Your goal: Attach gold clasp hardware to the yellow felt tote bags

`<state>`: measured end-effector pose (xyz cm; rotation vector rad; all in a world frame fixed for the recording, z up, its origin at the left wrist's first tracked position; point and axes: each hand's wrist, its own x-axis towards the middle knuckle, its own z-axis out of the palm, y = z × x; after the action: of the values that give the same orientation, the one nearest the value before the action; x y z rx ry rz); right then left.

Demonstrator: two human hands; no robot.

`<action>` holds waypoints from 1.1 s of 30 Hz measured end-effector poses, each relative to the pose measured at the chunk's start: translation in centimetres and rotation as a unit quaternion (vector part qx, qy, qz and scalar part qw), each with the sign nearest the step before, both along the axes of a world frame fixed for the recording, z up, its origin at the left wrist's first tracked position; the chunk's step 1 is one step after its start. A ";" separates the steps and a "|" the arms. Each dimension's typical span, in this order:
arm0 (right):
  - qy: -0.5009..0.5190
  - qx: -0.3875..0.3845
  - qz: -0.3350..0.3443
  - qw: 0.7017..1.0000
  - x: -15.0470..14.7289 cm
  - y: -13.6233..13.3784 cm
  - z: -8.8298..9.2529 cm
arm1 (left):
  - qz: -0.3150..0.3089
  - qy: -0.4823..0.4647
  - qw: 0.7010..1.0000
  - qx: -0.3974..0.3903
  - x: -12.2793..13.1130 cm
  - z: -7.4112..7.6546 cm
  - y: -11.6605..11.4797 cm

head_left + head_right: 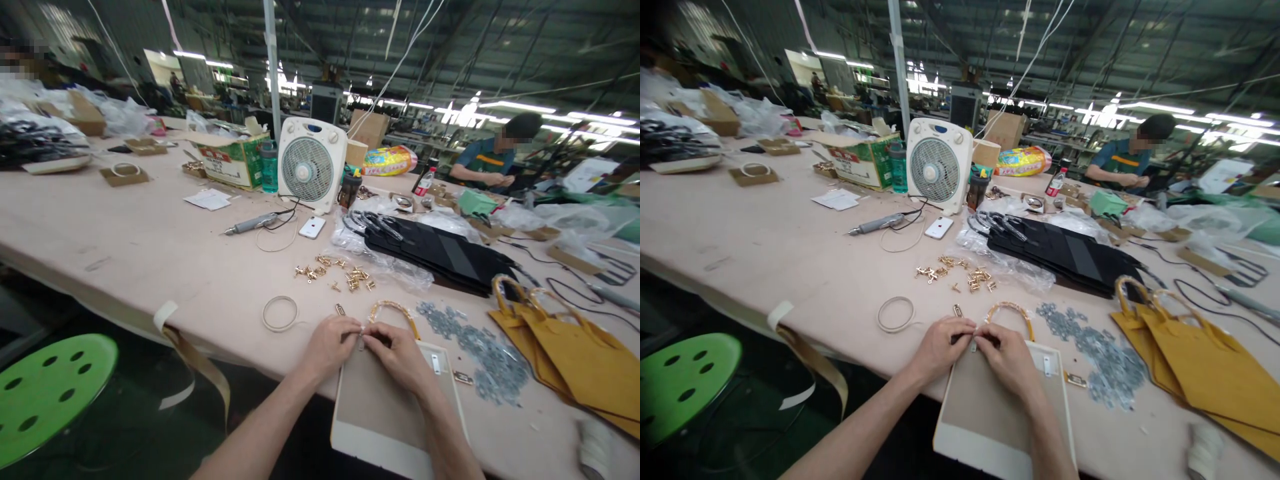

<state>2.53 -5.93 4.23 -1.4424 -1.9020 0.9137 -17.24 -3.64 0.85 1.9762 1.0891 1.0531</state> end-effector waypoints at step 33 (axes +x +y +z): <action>0.113 0.306 -0.309 0.894 6.7 -6.7 -0.2 | -0.052 0.092 0.980 0.166 -1.3 -1.3 1.3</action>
<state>9.24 -12.68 4.05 -1.3296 -1.2524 0.1371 -18.52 -2.35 -0.50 2.4092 0.9371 1.0682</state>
